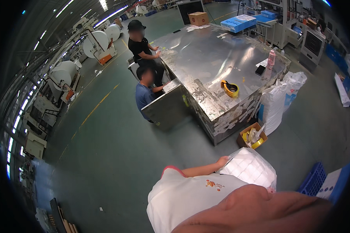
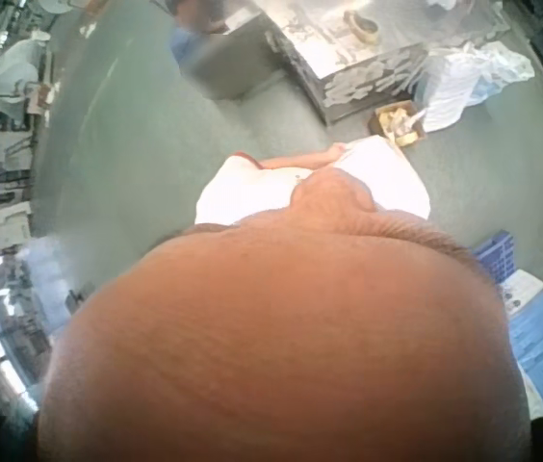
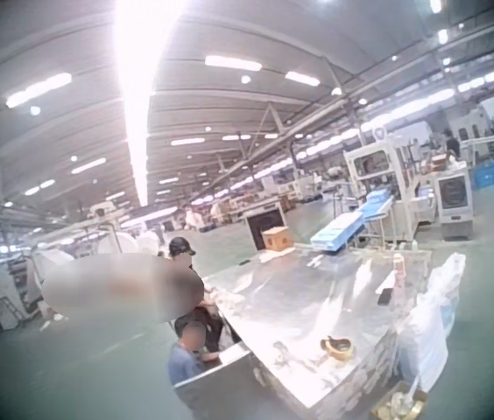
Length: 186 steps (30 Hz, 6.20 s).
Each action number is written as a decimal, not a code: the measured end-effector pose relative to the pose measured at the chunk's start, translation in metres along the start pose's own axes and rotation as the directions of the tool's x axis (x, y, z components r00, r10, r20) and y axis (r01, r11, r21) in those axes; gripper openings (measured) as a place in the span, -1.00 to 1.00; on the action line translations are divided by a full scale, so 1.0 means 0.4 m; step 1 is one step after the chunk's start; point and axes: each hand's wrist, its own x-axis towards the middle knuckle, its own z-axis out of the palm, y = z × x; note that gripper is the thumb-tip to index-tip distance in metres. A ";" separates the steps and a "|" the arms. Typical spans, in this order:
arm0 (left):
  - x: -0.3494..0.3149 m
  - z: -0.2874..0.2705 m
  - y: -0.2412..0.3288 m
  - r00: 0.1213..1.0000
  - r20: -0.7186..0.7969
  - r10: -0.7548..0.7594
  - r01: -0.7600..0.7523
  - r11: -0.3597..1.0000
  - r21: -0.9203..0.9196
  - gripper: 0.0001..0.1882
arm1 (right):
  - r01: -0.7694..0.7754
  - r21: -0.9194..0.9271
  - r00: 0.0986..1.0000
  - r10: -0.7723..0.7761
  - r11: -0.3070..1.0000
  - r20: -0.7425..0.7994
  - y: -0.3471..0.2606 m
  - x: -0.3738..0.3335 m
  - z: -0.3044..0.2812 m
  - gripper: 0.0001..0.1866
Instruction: The person picks up a plastic bag containing stacks of white paper, uses a handheld tape dispenser to seal the bag opening, and handles a strip of printed labels.
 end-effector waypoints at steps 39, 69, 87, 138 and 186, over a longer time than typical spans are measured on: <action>0.184 -0.345 0.164 0.975 -0.058 -0.215 0.186 0.642 0.744 -0.77 | 0.142 -0.655 0.978 0.006 -0.742 0.206 -0.376 0.089 0.086 -0.90; -0.099 -0.293 0.256 0.800 0.473 -0.370 0.166 0.893 0.418 -0.73 | -0.129 -0.797 0.988 0.149 0.590 -0.050 -0.314 0.045 -0.045 -0.85; 0.129 0.084 -0.042 0.952 -0.075 0.295 -0.232 0.863 0.449 -0.85 | -0.365 -0.813 0.871 0.475 0.454 -0.126 0.045 0.094 0.128 -0.48; 1.145 -0.485 0.612 0.812 -0.578 -0.083 0.284 0.921 0.267 -0.35 | -0.476 -0.851 0.641 0.574 -0.224 -0.509 0.411 -0.234 0.416 -0.56; 0.035 0.304 0.699 0.456 0.890 -0.010 -0.358 0.913 0.193 -0.88 | -0.147 -0.757 0.958 0.283 0.636 0.052 0.010 -0.441 0.820 -0.58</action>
